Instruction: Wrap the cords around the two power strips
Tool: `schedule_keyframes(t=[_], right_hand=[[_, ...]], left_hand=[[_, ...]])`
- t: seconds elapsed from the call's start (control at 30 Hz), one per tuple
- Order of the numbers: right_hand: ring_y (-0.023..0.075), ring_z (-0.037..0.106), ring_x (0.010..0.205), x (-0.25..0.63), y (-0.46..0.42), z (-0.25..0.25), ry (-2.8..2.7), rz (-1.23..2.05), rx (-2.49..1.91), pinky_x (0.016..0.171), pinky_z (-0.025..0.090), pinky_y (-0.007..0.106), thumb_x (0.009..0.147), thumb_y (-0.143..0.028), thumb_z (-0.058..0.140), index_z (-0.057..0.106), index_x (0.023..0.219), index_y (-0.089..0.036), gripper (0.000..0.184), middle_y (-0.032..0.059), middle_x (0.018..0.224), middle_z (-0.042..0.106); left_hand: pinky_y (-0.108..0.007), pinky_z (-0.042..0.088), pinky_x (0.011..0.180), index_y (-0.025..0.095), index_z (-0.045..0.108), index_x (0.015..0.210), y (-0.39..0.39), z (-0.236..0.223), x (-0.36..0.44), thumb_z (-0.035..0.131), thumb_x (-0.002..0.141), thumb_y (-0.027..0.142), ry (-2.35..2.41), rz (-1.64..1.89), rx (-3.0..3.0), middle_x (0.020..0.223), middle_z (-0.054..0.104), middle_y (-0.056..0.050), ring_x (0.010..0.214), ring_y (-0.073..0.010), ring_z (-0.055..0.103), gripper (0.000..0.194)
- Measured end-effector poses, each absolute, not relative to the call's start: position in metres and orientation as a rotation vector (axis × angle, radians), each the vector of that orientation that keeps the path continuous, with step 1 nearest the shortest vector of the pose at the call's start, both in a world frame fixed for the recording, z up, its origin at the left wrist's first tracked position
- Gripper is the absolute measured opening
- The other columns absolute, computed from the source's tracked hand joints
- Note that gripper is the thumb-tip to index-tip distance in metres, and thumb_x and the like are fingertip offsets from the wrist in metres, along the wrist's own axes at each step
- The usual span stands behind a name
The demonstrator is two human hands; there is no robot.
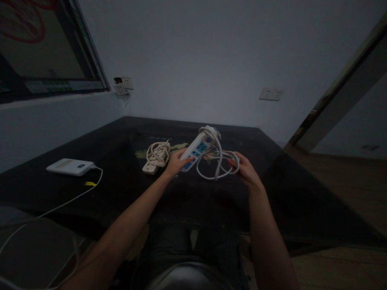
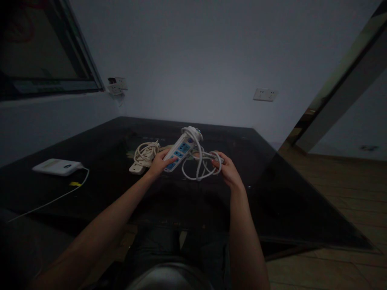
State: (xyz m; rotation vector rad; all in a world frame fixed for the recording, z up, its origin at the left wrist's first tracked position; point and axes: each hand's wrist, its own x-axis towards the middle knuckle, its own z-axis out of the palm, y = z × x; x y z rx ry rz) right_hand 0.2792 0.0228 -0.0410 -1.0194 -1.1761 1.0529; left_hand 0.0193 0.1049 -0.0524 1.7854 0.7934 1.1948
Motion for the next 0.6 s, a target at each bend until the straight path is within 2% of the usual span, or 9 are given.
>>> schedule_keyframes(t=[0.17,0.33,0.47,0.6], right_hand=[[0.0039,0.041,0.042,0.276,0.013,-0.037,-1.388,1.331,-1.042,0.037,0.032,0.014,0.066,-0.029,0.076,0.061,0.093,-0.019,0.032,-0.0072,0.058,0.051],[0.0029,0.040,0.039,0.278,0.005,-0.035,-1.409,1.411,-0.930,0.034,0.030,0.013,0.062,-0.029,0.079,0.059,0.089,-0.018,0.035,-0.0068,0.057,0.052],[0.0020,0.035,0.035,0.277,0.005,-0.040,-1.394,1.480,-0.776,0.032,0.025,0.013,0.060,-0.033,0.080,0.057,0.088,-0.019,0.039,-0.0080,0.054,0.050],[0.0023,0.034,0.034,0.265,0.008,-0.042,-1.353,1.484,-0.667,0.031,0.025,0.013,0.061,-0.037,0.078,0.054,0.092,-0.022,0.042,-0.0086,0.055,0.049]], left_hand=[[-0.030,0.049,0.073,0.013,0.067,0.099,0.114,-0.064,0.022,0.064,0.070,0.045,0.985,1.223,1.734,0.090,0.069,-0.006,0.082,-0.0210,0.062,0.043],[-0.031,0.047,0.080,0.015,0.068,0.102,0.123,-0.074,0.019,0.066,0.069,0.038,1.159,1.167,1.888,0.097,0.069,-0.006,0.088,-0.0225,0.062,0.040],[-0.031,0.047,0.079,0.015,0.068,0.103,0.122,-0.077,0.020,0.066,0.069,0.039,1.126,1.060,1.989,0.096,0.070,-0.006,0.088,-0.0237,0.063,0.041],[-0.031,0.048,0.076,0.012,0.068,0.099,0.119,-0.081,0.026,0.064,0.070,0.039,0.944,0.937,2.084,0.088,0.070,-0.006,0.084,-0.0232,0.062,0.040]])
